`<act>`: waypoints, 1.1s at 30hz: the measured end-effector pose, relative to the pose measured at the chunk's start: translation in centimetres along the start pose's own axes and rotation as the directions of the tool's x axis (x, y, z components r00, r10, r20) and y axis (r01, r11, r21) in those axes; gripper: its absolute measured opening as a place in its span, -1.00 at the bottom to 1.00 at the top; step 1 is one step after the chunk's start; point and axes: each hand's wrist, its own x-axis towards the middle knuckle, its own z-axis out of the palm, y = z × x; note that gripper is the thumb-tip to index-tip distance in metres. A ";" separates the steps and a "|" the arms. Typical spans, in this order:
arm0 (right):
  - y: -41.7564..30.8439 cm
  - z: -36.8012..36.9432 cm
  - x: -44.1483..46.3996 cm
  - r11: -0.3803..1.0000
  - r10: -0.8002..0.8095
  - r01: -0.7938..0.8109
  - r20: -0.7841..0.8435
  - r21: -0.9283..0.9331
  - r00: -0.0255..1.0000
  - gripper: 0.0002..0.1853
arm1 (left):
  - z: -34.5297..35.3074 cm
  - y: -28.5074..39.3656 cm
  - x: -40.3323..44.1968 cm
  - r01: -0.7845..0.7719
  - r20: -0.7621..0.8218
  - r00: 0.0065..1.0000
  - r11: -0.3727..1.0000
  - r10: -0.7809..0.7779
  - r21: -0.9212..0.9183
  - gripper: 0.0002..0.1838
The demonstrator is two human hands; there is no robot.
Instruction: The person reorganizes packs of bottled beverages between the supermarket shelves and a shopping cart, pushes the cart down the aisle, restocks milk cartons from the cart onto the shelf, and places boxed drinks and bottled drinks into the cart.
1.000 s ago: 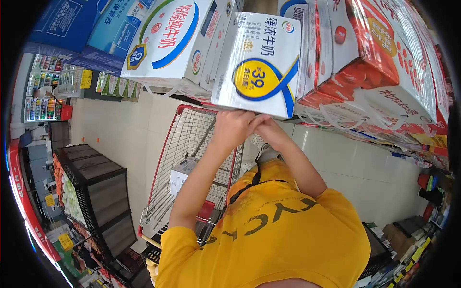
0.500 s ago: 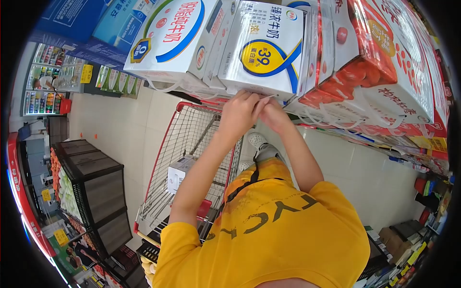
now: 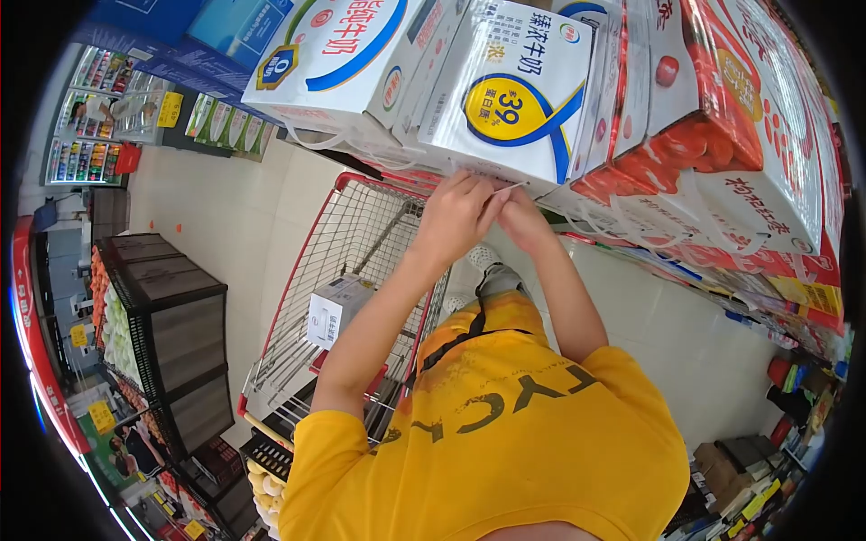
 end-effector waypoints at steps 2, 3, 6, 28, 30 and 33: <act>0.5 -0.2 0.3 1.000 -0.013 0.013 0.000 0.018 1.000 -0.60 | -0.3 0.0 -0.6 0.023 0.058 0.998 0.998 -0.026 0.055 -0.87; 0.5 0.0 0.4 0.999 -0.024 0.024 -0.005 0.037 1.000 -0.59 | -0.6 0.3 -1.0 0.044 0.117 0.992 0.994 -0.056 0.105 -0.83; 0.4 0.5 -0.1 0.999 0.014 -0.015 -0.014 -0.047 1.000 -0.59 | -1.5 2.2 -2.8 0.073 -0.018 0.997 0.988 -0.071 0.139 -0.64; 6.9 -2.2 -5.0 0.865 0.254 -0.316 -0.203 -0.391 0.946 -0.68 | -6.8 -17.3 -48.9 0.972 -0.341 0.210 0.160 -0.916 0.169 -0.28; 6.7 -2.0 -6.3 0.823 0.253 -0.359 -0.282 -0.439 0.925 -0.68 | -7.1 -18.8 -49.5 0.979 -0.330 0.186 0.147 -0.925 0.140 -0.24; 6.7 -2.6 -8.4 0.824 0.200 -0.338 -0.324 -0.454 0.925 -0.71 | -7.2 -20.6 -49.7 0.985 -0.238 0.110 0.073 -0.965 0.156 -0.18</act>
